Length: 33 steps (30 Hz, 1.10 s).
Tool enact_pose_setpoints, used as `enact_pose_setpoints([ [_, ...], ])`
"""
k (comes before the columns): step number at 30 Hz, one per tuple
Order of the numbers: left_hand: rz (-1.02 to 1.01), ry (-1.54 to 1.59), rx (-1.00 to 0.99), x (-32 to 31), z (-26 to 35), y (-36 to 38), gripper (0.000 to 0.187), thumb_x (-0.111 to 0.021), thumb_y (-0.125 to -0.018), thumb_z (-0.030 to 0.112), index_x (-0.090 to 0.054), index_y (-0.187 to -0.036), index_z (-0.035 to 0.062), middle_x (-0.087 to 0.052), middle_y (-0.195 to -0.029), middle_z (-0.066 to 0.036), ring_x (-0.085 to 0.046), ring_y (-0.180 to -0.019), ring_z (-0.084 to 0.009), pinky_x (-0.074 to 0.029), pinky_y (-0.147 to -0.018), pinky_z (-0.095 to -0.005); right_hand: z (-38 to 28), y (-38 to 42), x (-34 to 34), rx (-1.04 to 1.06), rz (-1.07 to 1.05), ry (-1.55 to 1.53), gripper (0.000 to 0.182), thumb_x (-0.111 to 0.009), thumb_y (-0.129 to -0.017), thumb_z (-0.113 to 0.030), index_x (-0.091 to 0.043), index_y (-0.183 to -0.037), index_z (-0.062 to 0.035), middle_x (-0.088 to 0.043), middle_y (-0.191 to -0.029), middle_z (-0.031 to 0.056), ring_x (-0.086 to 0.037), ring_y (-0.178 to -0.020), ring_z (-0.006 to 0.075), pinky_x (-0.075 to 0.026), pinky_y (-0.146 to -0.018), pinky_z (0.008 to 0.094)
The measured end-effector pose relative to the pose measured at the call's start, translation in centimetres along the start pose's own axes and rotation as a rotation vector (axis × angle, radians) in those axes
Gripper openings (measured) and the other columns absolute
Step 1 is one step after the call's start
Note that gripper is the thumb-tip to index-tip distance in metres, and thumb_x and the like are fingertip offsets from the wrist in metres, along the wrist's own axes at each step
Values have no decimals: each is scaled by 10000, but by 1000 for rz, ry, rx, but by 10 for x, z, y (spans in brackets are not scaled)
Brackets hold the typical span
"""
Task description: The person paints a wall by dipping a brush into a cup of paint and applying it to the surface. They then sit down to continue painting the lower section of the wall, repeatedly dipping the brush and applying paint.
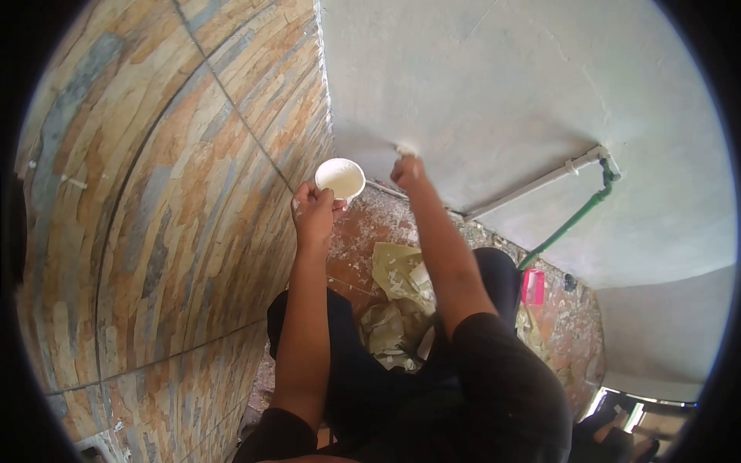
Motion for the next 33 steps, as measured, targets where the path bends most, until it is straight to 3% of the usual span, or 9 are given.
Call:
enact_pose_setpoints([
  [2,-9,32,1,3,-2,-3,165,-499,-795,-1,-384,-702,69,-502,-636,-35,-601,-534,-139,-474,-452,-251,-53,43,-59,-212,78,-55,158,-421,-871,-76,-444,-717,-102,-336,-475,-17,-290,-357,92,-273,-342,240],
  [8,-31,108,2,5,0,-2,178,-508,-791,2,-380,-689,71,-499,-623,-33,-604,-529,-143,-475,-456,-258,-135,154,-162,-43,13,51,236,-383,-916,-102,-370,-681,-106,-332,-494,-38,-274,-365,62,-251,-355,213],
  [16,-90,98,-8,9,0,2,133,-491,-833,18,-379,-774,58,-553,-710,-87,-604,-574,-164,-532,-545,-294,-224,275,-264,333,-258,252,175,-382,-947,-120,-376,-776,-83,-330,-545,-43,-267,-418,60,-247,-410,222],
  [20,-111,67,0,5,1,6,129,-496,-832,25,-385,-777,62,-548,-686,-71,-605,-574,-159,-532,-555,-297,-258,354,-312,684,-495,499,163,-416,-947,-146,-396,-797,-83,-297,-552,-43,-238,-450,68,-229,-450,221],
  [22,-114,57,2,2,1,9,125,-497,-830,26,-389,-778,63,-544,-679,-64,-603,-572,-156,-532,-556,-295,-269,380,-320,852,-408,499,108,-420,-940,-160,-416,-926,-53,-274,-562,-34,-231,-479,77,-220,-471,247],
  [25,-121,24,-4,0,-5,11,123,-499,-823,24,-398,-764,63,-535,-664,-52,-604,-565,-149,-525,-535,-280,-276,373,-312,948,-399,435,160,-433,-951,-230,-428,-934,-71,-313,-556,-17,-237,-456,81,-229,-460,240],
  [28,-124,-11,-17,1,-5,12,130,-504,-815,25,-404,-741,64,-528,-656,-44,-608,-562,-146,-515,-509,-270,-277,292,-266,917,-279,485,236,-455,-940,-337,-436,-893,-107,-350,-540,-2,-293,-420,106,-251,-417,262],
  [31,-83,-39,-17,3,-4,10,145,-511,-799,17,-399,-724,70,-507,-636,-29,-612,-553,-144,-510,-490,-272,-238,210,-202,999,-175,765,383,-379,-946,-493,-390,-783,-147,-337,-506,-18,-301,-368,92,-241,-325,249],
  [33,-52,-26,-42,2,-2,9,164,-520,-782,7,-391,-696,63,-496,-622,-34,-615,-530,-154,-492,-455,-271,-202,175,-162,893,-113,658,391,-378,-943,-507,-376,-769,-157,-307,-513,-30,-276,-374,78,-219,-330,241],
])
Point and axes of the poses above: each hand's wrist, its own y-axis away from the middle knuckle, its own x-axis out of the back of the hand, z = x × y, the point moved 7 cm from there along -y, towards the middle knuckle
